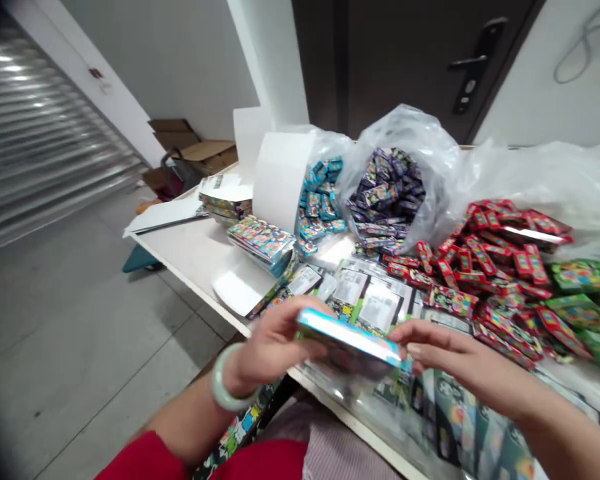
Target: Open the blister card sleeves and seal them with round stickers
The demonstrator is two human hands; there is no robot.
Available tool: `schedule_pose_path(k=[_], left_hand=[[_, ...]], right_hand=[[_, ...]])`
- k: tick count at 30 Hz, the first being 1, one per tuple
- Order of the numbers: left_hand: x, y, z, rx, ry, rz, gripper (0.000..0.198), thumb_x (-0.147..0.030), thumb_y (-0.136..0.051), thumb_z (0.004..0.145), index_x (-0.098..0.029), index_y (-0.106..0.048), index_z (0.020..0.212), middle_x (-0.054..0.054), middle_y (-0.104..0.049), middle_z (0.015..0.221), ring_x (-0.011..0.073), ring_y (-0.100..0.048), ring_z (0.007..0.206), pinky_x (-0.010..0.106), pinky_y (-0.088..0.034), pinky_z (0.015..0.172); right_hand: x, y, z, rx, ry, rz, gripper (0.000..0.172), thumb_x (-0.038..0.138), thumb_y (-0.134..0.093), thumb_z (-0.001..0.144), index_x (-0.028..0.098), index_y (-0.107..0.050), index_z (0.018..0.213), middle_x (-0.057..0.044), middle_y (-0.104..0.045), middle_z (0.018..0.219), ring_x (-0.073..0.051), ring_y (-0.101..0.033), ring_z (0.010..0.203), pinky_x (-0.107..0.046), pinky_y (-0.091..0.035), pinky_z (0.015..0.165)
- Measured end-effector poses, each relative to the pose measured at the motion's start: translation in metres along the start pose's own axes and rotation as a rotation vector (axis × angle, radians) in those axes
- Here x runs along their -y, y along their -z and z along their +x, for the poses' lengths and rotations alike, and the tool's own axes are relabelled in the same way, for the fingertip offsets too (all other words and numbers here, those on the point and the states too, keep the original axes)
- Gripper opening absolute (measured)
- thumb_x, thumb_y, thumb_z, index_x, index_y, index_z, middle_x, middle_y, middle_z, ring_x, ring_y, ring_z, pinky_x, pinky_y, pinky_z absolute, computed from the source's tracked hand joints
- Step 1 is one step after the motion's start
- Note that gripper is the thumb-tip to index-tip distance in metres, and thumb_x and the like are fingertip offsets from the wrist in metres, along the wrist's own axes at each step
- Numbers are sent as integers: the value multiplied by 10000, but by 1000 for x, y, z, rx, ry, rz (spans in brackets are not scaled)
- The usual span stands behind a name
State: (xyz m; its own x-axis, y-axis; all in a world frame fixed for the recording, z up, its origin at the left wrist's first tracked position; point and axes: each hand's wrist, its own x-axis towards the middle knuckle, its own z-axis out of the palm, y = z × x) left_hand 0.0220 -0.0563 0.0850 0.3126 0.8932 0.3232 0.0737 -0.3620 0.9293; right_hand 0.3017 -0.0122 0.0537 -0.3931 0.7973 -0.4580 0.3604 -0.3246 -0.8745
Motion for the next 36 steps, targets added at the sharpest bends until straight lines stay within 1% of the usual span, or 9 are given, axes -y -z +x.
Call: schedule_pose_path(k=[3, 5, 10, 15, 19, 22, 25, 28, 36], left_hand=[[-40, 64, 8, -261, -397, 405, 231, -258, -624, 882, -298, -582, 1105, 24, -664, 973, 200, -646, 921, 392, -566, 809], [-37, 104, 17, -360, -531, 685, 363, -171, -620, 865, -325, -544, 1184, 16, -650, 1112, 210, -615, 1060, 435, -536, 925], [50, 169, 35, -247, -388, 1123, 307, -147, -420, 920, -202, -568, 1183, 104, -616, 1207, 216, -536, 1205, 508, -370, 1099], [94, 182, 19, -121, -285, 1192, 469, -88, -406, 844, -195, -515, 1287, 117, -570, 1314, 256, -461, 1303, 567, -300, 1122], [82, 154, 6, -232, -262, 1176, 519, -132, -442, 863, -178, -396, 1378, 143, -462, 1419, 300, -306, 1401, 596, -232, 1139], [80, 96, 10, -338, -302, 974, 453, -162, -481, 897, -192, -413, 1344, 139, -534, 1317, 258, -447, 1298, 501, -360, 1096], [88, 25, 15, 67, -206, 802, 380, -226, -523, 906, -207, -477, 1283, 113, -591, 1247, 246, -521, 1215, 473, -407, 1064], [98, -26, 18, 404, -30, 825, 500, -336, -610, 866, -187, -466, 1321, 139, -479, 1407, 325, -367, 1361, 566, -293, 1126], [115, -39, 21, 467, 146, 872, 740, -460, -666, 806, -191, -354, 1421, 138, -294, 1539, 325, -151, 1455, 570, -169, 1169]], right_hand=[[-2, 8, 4, -47, 72, 56, 301, 595, -661, 709, 398, -721, 929, -150, -665, 1025, -310, -618, 979, -434, -490, 834], [-7, 5, 10, -93, 71, 87, 312, 625, -655, 696, 385, -718, 886, -148, -665, 1008, -323, -611, 986, -443, -491, 827], [-27, -31, 27, 57, 84, 39, 337, 580, -649, 752, 275, -688, 890, -74, -670, 868, -272, -622, 866, -377, -501, 745], [-45, -44, 32, 161, 111, 15, 323, 573, -602, 804, 273, -683, 891, -45, -656, 823, -229, -615, 755, -338, -506, 690], [-52, -16, 33, 16, 148, -115, 337, 559, -617, 792, 255, -702, 910, -78, -698, 931, -275, -641, 893, -378, -508, 823], [-53, 5, 40, -204, 232, -297, 275, 460, -576, 840, 232, -685, 947, -85, -706, 972, -268, -643, 933, -378, -500, 859], [-51, 13, 57, -399, 275, -600, 220, 291, -506, 869, 172, -658, 975, -109, -700, 960, -248, -655, 885, -368, -518, 795], [-44, 6, 79, -412, 324, -808, 258, 225, -539, 865, 151, -631, 1095, -111, -683, 1058, -226, -628, 987, -354, -484, 888], [-11, -23, 110, -351, 361, -1046, 547, 317, -689, 807, 66, -544, 1271, -208, -530, 1309, -317, -467, 1202, -415, -375, 1013]])
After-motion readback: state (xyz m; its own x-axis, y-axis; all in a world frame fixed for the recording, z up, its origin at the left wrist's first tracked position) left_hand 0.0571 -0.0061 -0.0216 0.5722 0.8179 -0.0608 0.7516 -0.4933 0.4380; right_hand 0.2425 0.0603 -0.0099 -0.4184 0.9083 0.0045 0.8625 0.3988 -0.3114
